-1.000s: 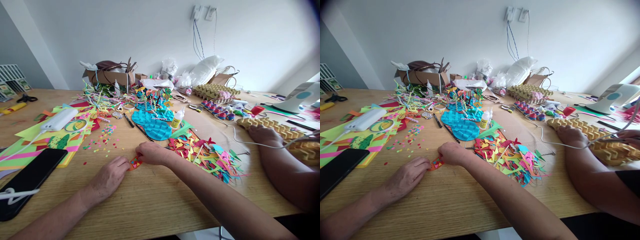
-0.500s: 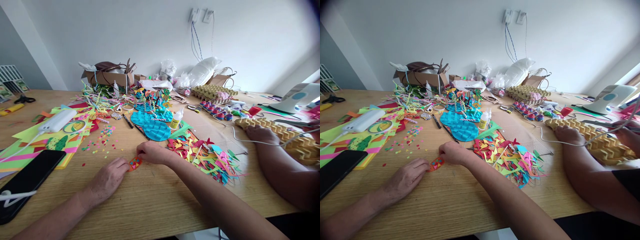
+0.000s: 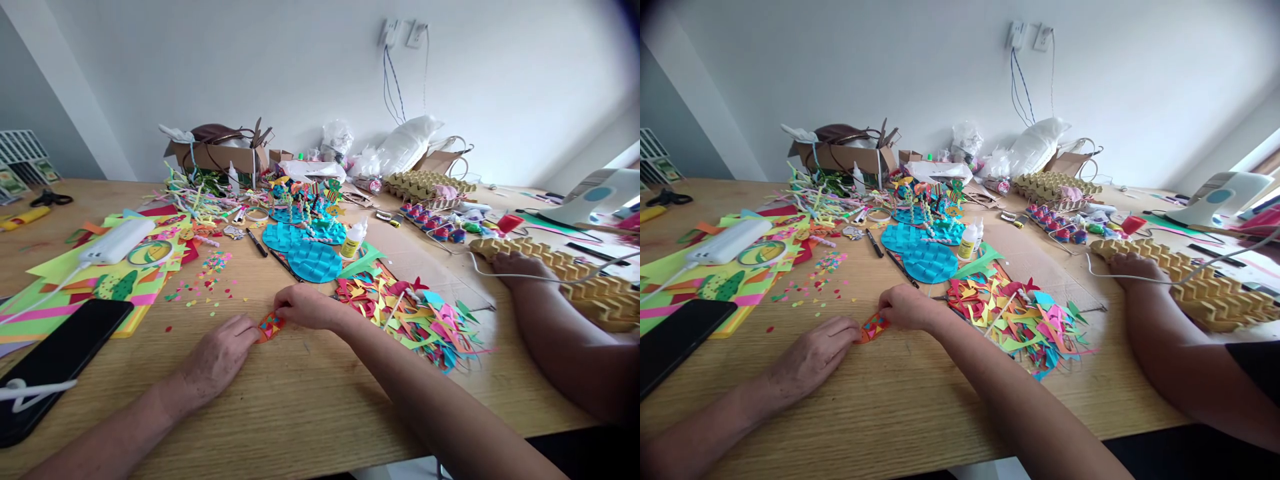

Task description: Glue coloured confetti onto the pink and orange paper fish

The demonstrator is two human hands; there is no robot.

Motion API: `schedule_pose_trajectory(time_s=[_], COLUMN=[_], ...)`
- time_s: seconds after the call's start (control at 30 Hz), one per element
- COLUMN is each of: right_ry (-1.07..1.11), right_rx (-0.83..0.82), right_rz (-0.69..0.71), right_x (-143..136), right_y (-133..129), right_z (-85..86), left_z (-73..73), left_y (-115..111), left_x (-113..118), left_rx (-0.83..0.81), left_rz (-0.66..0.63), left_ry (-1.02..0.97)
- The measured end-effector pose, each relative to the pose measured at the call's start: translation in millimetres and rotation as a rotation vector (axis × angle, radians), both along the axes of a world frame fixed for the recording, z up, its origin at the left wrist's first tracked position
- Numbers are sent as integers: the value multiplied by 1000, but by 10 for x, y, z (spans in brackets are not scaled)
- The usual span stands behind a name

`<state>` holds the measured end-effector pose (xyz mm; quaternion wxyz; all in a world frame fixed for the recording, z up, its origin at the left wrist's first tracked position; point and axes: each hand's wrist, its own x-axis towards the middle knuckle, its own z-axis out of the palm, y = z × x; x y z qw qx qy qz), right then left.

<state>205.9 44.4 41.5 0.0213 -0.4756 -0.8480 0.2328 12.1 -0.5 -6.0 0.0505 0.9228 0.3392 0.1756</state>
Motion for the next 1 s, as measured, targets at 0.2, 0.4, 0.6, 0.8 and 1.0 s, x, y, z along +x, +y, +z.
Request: schedule_pose_trajectory(time_s=[0.2,0.4,0.6,0.8,1.0], right_ry=[37,54,29,113,144], right_rx=[-1,-26,-66,-101,-111], right_rz=[-107,-111,-98,-134,-166], right_x=[3,-14,-64,51,82], right_y=[1,-28,-68,-34,-44], right_z=[-19,-12,-24,-41,-115], left_z=[9,13,-6,14,27], left_y=[-3,-8,-8,-7,-11], left_x=[0,4,-9,3,17], left_rx=[-39,-31,-35,-43,-43], left_rz=[2,7,10,5,11], left_ry=[4,2,13,12,1])
